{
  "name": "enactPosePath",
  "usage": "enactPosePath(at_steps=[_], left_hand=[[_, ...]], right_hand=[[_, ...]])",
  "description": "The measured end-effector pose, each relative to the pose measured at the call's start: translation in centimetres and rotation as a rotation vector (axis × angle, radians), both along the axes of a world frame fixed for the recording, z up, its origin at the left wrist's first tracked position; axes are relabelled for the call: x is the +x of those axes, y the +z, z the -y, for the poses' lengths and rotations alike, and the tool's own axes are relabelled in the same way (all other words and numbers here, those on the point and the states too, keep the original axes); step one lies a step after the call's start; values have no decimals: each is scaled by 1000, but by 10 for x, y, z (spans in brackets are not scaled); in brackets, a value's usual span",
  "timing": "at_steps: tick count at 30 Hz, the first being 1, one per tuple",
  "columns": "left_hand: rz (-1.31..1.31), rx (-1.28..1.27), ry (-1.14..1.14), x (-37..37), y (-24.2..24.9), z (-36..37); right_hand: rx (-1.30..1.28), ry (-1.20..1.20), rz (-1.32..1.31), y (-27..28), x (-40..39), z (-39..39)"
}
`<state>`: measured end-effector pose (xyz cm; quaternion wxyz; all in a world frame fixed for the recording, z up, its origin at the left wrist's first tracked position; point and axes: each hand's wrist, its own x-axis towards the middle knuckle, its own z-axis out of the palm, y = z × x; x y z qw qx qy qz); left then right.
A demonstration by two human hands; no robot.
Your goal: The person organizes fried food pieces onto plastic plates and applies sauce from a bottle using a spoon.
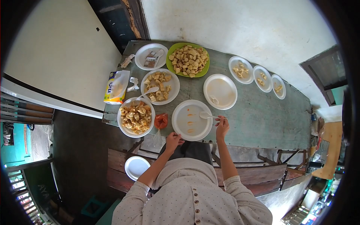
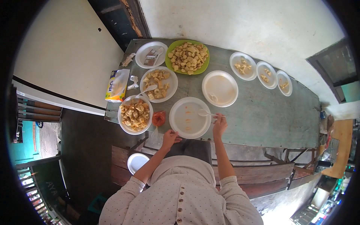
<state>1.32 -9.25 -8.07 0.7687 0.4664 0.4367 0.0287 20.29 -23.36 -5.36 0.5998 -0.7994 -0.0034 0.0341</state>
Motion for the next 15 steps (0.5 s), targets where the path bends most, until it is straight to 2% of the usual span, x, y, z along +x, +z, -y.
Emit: enactPosePath(at_steps=[8,15], left_hand=[[5,-2,-8,-1,0,0],[10,-9,-10,-1,3,-1]], right_hand=[[78,104,-38,6,-12,-38],[24,135,-36,-3,-19,-40]])
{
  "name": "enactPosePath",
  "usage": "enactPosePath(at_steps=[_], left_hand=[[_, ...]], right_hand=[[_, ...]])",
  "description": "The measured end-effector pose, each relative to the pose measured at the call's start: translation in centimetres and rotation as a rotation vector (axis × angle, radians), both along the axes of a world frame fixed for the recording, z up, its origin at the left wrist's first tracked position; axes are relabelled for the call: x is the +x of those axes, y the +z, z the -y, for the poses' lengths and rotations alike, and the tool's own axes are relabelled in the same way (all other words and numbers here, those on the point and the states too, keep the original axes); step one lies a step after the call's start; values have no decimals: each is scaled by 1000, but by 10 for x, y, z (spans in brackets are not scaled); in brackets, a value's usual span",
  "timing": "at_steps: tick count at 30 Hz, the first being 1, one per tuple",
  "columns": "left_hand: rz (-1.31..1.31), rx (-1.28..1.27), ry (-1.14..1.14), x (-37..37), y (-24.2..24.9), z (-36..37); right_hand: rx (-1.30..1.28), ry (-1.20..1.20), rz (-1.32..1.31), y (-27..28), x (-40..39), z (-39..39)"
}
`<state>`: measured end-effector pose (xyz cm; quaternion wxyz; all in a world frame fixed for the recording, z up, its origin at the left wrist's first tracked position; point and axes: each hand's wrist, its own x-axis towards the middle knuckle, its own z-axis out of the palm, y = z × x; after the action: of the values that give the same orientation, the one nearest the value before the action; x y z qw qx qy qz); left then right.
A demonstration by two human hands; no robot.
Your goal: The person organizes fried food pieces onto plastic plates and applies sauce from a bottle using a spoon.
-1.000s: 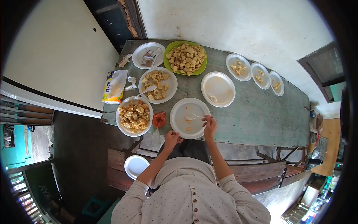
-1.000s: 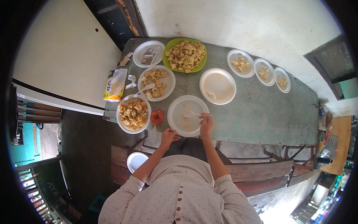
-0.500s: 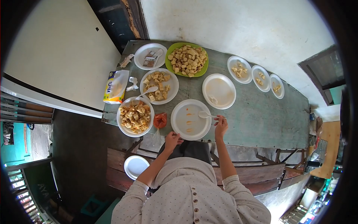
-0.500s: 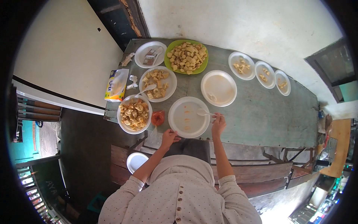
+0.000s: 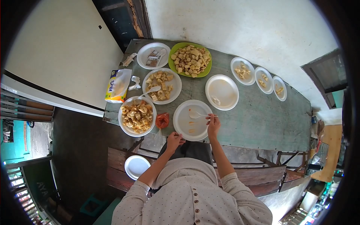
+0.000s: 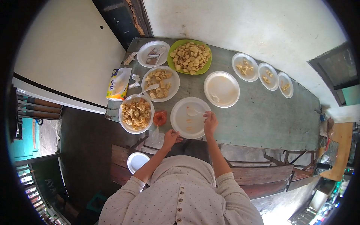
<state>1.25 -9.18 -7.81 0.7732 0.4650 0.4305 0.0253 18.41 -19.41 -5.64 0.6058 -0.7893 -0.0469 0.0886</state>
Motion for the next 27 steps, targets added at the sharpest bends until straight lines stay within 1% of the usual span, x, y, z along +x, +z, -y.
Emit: enactPosePath(at_steps=[4,8,11,15,17,20,25,27], left_hand=[[-14,-9,-3,-1,-3,0],[-41,15,-20,1,5,-1],[-30,0,-16,1,4,-1],[-37,11,-21,1,4,-1],[-24,14,-17,1,3,-1],[-2,7,-12,0,1,0],[-10,-4,-1,1,2,0],[-10,-14,6,1,3,-1]], right_hand=[[2,-73,11,-5,12,21],[-28,-141,50,2,21,36],[-3,-156,73,3,22,39],[2,-145,61,3,14,27],[44,-93,-11,5,10,15],[75,-51,-27,7,4,-3],[80,-39,-22,1,4,-20],[29,-58,25,-2,6,-18]])
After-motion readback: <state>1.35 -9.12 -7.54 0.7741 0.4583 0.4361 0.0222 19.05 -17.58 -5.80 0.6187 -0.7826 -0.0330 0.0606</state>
